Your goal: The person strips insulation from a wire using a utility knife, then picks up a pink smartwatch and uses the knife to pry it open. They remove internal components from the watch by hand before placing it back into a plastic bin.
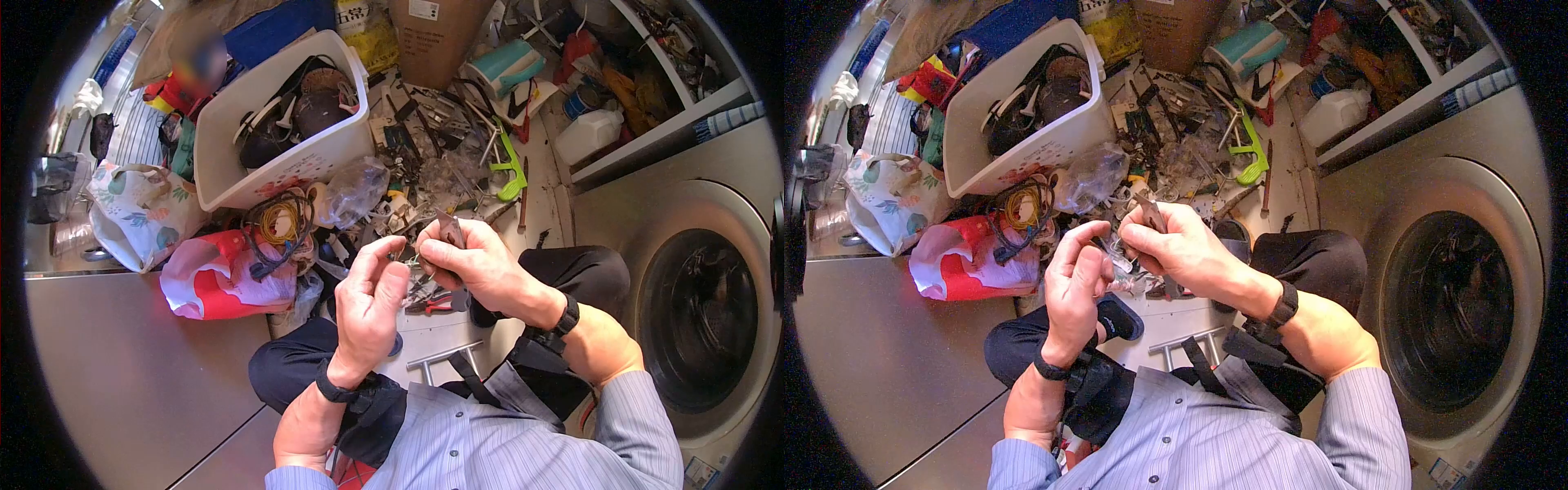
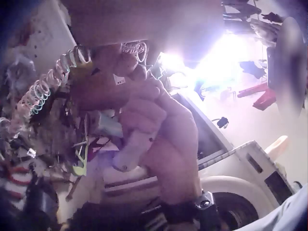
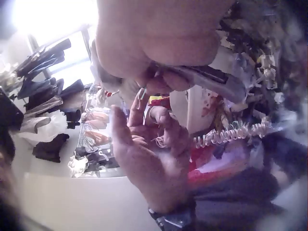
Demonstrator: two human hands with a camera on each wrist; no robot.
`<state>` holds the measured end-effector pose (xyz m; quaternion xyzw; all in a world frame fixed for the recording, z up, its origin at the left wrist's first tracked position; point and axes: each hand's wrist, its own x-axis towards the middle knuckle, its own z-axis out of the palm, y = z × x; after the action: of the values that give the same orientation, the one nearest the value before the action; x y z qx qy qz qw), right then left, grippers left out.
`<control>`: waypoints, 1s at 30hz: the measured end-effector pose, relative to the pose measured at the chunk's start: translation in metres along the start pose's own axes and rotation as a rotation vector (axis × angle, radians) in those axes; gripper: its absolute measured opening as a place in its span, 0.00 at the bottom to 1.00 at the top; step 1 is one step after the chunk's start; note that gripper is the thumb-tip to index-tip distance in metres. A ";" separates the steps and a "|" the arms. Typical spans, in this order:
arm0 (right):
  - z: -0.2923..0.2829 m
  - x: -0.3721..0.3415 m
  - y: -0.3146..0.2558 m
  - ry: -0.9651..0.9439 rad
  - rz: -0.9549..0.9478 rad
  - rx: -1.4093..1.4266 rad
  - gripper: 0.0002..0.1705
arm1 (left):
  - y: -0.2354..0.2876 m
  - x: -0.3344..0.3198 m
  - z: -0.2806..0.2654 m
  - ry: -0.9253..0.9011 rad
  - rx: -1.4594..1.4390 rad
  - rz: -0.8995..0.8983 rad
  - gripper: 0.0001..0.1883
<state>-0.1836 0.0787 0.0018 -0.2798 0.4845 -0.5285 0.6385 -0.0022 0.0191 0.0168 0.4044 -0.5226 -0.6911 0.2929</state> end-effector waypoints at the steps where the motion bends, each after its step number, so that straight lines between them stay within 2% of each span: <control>1: 0.000 0.000 -0.001 0.005 -0.003 -0.048 0.12 | -0.001 0.000 0.001 -0.023 0.172 0.092 0.19; 2: 0.000 0.000 -0.001 0.010 -0.007 -0.095 0.12 | -0.003 0.000 0.002 -0.046 0.343 0.184 0.20; 3: 0.001 0.000 0.000 0.010 -0.007 -0.096 0.12 | -0.001 -0.002 0.005 -0.022 0.421 0.167 0.17; 6: 0.002 -0.001 0.004 0.053 -0.065 -0.182 0.11 | -0.004 -0.001 0.006 -0.008 0.500 0.229 0.12; 7: 0.002 -0.001 0.001 0.064 -0.072 -0.226 0.10 | -0.008 0.002 0.004 0.000 0.535 0.369 0.08; 8: 0.002 -0.001 -0.002 0.076 -0.079 -0.270 0.10 | -0.006 0.001 0.002 -0.001 0.536 0.369 0.08; 10: 0.004 -0.006 -0.002 0.070 -0.080 -0.277 0.10 | -0.001 -0.008 0.000 -0.065 0.432 0.207 0.07; 11: 0.004 -0.005 -0.004 0.061 -0.091 -0.280 0.10 | 0.000 -0.008 -0.002 -0.063 0.433 0.207 0.07; 13: 0.003 -0.004 -0.006 0.027 -0.045 -0.229 0.10 | 0.002 -0.008 -0.004 -0.117 0.206 0.045 0.08; 14: 0.002 -0.004 -0.007 -0.004 0.000 -0.179 0.11 | 0.003 -0.008 -0.006 -0.116 0.206 0.044 0.08; 16: 0.000 -0.004 -0.006 -0.021 0.029 -0.102 0.12 | 0.006 -0.008 -0.009 -0.187 -0.067 -0.117 0.09; 20: -0.002 0.001 0.004 -0.062 0.071 0.108 0.13 | 0.006 -0.002 -0.010 -0.227 -0.103 -0.136 0.10; 24: 0.003 0.002 0.006 -0.008 0.050 0.021 0.11 | 0.001 -0.001 -0.008 -0.189 -0.065 -0.142 0.09; 26: 0.002 0.007 0.016 0.205 -0.610 -0.711 0.09 | -0.003 0.000 -0.009 -0.140 -0.031 -0.148 0.09; 27: 0.002 0.006 0.012 0.237 -0.695 -0.828 0.09 | -0.004 0.000 -0.009 -0.137 -0.032 -0.149 0.09; 28: 0.004 0.004 0.010 0.235 -0.697 -0.827 0.09 | -0.005 0.001 -0.008 -0.111 -0.001 -0.146 0.09; 30: 0.006 0.001 0.006 0.215 -0.825 -0.804 0.10 | -0.004 0.001 -0.008 -0.085 0.031 -0.140 0.09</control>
<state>-0.1753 0.0781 -0.0014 -0.6104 0.5598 -0.5336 0.1711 0.0039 0.0156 0.0119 0.4149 -0.5156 -0.7182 0.2149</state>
